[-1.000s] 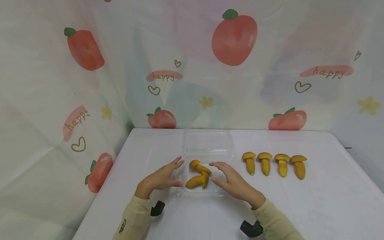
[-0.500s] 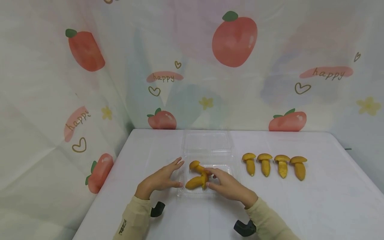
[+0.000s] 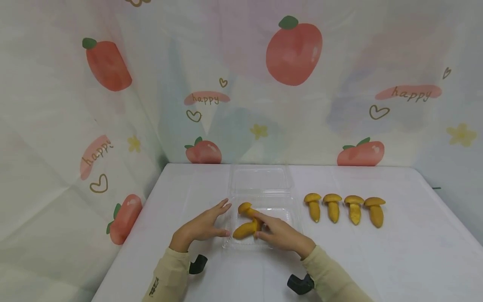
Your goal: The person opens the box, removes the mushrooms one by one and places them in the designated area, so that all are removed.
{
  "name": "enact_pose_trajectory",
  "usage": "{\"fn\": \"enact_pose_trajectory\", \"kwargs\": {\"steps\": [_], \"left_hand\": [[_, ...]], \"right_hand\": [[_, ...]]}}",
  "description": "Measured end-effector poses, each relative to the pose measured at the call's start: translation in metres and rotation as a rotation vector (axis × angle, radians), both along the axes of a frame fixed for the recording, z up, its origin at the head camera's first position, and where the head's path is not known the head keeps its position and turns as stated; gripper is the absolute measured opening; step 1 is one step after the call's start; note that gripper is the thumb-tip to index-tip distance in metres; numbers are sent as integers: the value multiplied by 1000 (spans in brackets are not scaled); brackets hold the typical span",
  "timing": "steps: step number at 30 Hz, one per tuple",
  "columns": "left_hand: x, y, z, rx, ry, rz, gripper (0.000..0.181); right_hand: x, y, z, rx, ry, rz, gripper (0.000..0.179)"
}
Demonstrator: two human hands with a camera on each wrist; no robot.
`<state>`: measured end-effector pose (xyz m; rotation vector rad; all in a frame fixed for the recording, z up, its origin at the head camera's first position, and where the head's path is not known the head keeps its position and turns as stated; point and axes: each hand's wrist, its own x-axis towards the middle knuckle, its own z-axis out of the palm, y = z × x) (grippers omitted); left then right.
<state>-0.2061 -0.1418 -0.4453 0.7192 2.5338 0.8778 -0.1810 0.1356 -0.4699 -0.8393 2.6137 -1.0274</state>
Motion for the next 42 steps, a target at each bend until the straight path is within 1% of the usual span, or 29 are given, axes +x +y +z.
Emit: {"fn": "enact_pose_trajectory", "kwargs": {"steps": [3,7,11,14,19,23,29,35,39,42], "left_hand": [[-1,-1,-1,-1,7,-3,86],[-3,-1,-2,-5,2,3,87],[-4,0,-2,-10,-3,11,87],[-4,0,0,-13,-3,17,87],[-5,0,1,-17,-4,14,87],[-5,0,-1,-18,-5,15,87],[-4,2,-2,-17,-12,37,87],[-1,2,0,-12,-24,46,88],[0,1,-1,-14,-20,37,88],[1,1,-1,-15,-14,35,88]], "right_hand": [[-3,-3,-1,-16,23,4,52],[-4,-3,-3,-57,44,-10,42],[-4,-2,-3,-86,61,-39,34],[-4,-2,-2,-102,70,-69,33],[-4,1,5,-146,56,-118,34],[-2,6,9,-173,49,-140,34],[0,14,13,-180,98,-165,36],[5,21,16,-193,110,-185,44],[8,25,17,-210,107,-202,52],[8,27,18,-230,127,-206,58]]}}
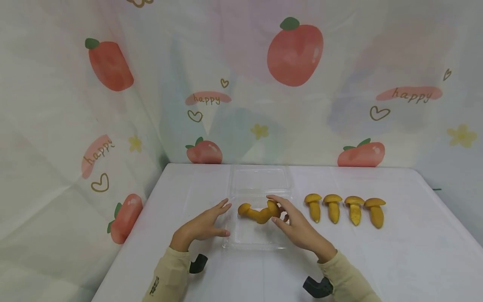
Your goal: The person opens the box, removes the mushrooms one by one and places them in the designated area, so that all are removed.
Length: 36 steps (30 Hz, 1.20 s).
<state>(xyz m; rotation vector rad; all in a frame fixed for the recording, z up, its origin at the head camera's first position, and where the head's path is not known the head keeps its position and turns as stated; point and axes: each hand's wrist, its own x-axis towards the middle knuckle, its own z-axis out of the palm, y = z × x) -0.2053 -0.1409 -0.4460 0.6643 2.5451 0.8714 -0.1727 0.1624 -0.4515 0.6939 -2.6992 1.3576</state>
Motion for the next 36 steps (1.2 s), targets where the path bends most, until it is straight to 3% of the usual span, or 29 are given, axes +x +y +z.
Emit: {"fn": "enact_pose_trajectory", "kwargs": {"steps": [14,22,28,36], "left_hand": [[-3,1,2,-3,-3,-8,87],[-1,-1,0,3,-3,-15,87],[0,0,1,7,-4,-13,86],[2,0,2,3,-13,0,86]], "right_hand": [[-3,11,9,-124,0,-5,51],[1,10,11,-185,63,-53,48],[4,9,12,-183,23,-77,46],[2,9,12,-230,-13,-44,45]]}}
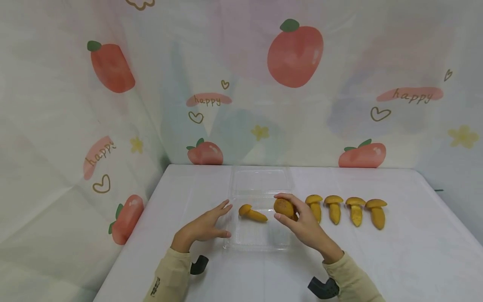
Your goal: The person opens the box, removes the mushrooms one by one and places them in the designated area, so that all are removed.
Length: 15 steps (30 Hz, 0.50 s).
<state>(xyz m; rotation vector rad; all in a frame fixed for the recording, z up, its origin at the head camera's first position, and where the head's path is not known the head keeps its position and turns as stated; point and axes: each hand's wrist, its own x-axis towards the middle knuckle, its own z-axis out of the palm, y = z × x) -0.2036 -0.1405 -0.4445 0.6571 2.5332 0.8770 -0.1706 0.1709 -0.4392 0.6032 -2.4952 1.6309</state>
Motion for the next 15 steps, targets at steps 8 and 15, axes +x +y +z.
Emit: {"fn": "enact_pose_trajectory", "kwargs": {"steps": [8,15], "left_hand": [[0,-2,-2,-1,12,-12,87],[-2,-2,-3,-6,6,-7,87]], "right_hand": [[0,5,-1,-31,-40,-10,50],[0,13,-2,32,4,-9,75]]}}
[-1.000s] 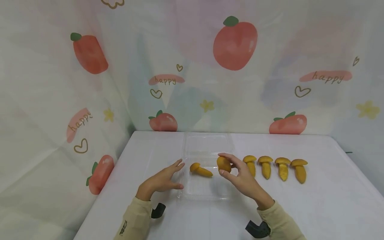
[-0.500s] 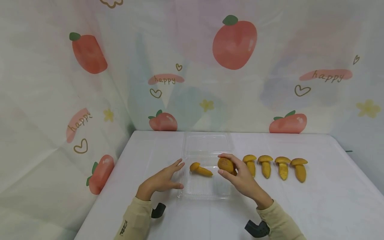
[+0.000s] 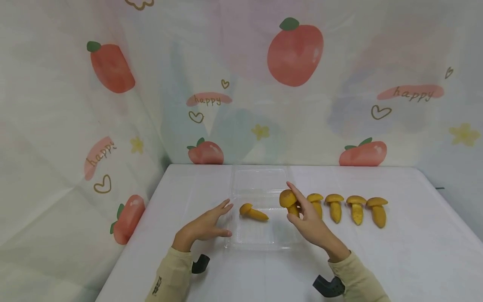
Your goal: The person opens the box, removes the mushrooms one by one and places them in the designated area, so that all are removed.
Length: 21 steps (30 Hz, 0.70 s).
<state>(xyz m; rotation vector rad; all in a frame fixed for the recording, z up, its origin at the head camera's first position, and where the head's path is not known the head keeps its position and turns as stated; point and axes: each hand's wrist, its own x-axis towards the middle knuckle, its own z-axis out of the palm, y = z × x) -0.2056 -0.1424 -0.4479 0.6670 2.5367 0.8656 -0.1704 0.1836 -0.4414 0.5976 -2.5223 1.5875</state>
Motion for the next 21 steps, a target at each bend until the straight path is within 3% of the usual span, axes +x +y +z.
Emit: {"fn": "enact_pose_trajectory", "kwargs": {"steps": [3,11,21], "left_hand": [[-1,1,0,4,-4,3,87],[0,-1,1,7,9,-3,87],[1,1,2,13,-5,-2,86]], "right_hand": [[3,5,-1,45,35,-6,79],[11,28,0,39,146,-31,56],[21,72,11,70,199,-99,65]]}}
